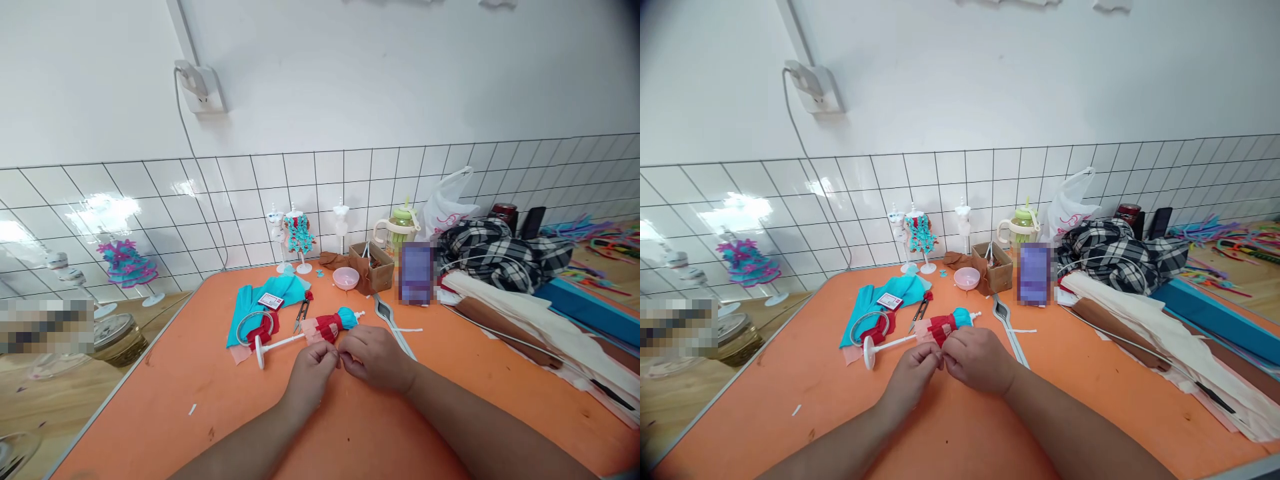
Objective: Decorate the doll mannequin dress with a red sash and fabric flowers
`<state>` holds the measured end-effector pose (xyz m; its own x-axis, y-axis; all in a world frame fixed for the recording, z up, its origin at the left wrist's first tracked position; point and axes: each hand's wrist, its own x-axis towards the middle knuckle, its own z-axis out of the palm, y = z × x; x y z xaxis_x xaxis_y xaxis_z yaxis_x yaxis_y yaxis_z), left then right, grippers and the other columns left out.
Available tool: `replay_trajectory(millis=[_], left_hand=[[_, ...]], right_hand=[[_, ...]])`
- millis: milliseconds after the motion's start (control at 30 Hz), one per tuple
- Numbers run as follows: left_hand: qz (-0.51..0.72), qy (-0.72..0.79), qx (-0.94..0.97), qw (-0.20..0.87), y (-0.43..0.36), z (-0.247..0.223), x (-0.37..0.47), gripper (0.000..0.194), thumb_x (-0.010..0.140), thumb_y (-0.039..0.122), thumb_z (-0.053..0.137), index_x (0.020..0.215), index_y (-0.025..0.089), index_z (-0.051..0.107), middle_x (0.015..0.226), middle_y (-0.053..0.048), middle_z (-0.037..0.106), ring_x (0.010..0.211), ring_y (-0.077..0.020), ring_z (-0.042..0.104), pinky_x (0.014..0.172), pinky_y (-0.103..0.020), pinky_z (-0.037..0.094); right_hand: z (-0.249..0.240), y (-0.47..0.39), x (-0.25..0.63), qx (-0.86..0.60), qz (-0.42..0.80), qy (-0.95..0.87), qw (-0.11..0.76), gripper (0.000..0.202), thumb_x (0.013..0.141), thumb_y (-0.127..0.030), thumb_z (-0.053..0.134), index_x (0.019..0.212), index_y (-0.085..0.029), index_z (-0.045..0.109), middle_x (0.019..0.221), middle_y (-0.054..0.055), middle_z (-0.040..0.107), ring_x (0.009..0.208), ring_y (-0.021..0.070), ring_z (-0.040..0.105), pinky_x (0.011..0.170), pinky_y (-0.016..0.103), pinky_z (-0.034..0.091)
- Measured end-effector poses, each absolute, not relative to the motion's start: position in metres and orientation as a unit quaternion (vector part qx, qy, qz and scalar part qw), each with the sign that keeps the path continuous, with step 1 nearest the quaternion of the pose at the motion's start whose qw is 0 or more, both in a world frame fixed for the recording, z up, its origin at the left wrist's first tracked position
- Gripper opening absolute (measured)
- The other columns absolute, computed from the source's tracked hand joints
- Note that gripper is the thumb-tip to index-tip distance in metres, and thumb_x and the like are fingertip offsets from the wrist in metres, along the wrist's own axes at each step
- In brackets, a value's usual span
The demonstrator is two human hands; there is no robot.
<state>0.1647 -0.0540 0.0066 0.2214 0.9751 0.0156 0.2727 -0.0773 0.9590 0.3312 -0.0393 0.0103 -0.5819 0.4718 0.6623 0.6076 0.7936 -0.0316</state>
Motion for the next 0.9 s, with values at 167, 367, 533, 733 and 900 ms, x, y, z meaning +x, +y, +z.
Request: replay_trajectory(millis=[167,367,533,733,900], left_hand=[[0.383,0.495,0.534,0.568,-0.054,0.009,0.169,0.012,0.067,0.028,0.044,0.060,0.019,0.047,0.044,0.009,0.028,0.043,-0.0078,0.023,0.045,-0.022,0.014],[0.368,0.475,0.469,0.647,-0.050,0.010,0.171,0.012,0.066,0.027,0.046,0.058,0.019,0.042,0.042,0.010,0.023,0.040,-0.0059,0.015,0.042,-0.021,0.010],[0.283,0.416,0.392,0.770,-0.050,0.004,0.159,0.014,0.061,0.024,0.052,0.055,0.019,0.040,0.041,0.011,0.019,0.038,-0.0045,0.008,0.039,-0.020,0.004],[0.307,0.336,0.431,0.779,-0.058,0.003,0.161,0.029,0.069,0.037,0.070,0.077,0.010,0.068,0.067,-0.004,0.057,0.053,-0.0070,0.044,0.048,-0.020,0.034],[0.317,0.332,0.404,0.791,-0.056,0.001,0.160,0.029,0.063,0.023,0.075,0.091,0.014,0.071,0.096,-0.008,0.060,0.067,-0.0096,0.051,0.061,-0.024,0.042]], right_hand=[[0.014,-0.038,0.336,-0.292,-0.079,-0.877,0.372,0.009,0.082,-0.017,0.049,0.080,-0.020,0.057,0.072,0.001,0.063,0.066,0.0137,0.052,0.058,0.027,0.034],[0.014,-0.039,0.336,-0.293,-0.025,-0.874,0.386,0.013,0.084,-0.017,0.045,0.085,-0.020,0.058,0.075,0.003,0.064,0.069,0.0148,0.055,0.061,0.027,0.039],[0.025,-0.023,0.366,-0.414,-0.023,-0.773,0.480,0.016,0.086,-0.024,0.047,0.088,-0.020,0.062,0.078,0.005,0.063,0.070,0.0160,0.055,0.063,0.027,0.043],[0.021,0.010,0.437,-0.602,0.140,-0.737,0.274,0.021,0.079,-0.026,0.052,0.079,-0.023,0.073,0.081,0.003,0.067,0.077,0.0189,0.061,0.066,0.028,0.045],[0.007,0.012,0.448,-0.625,0.224,-0.723,0.190,0.023,0.073,-0.023,0.055,0.086,-0.022,0.075,0.080,0.003,0.070,0.076,0.0197,0.062,0.062,0.025,0.044]])
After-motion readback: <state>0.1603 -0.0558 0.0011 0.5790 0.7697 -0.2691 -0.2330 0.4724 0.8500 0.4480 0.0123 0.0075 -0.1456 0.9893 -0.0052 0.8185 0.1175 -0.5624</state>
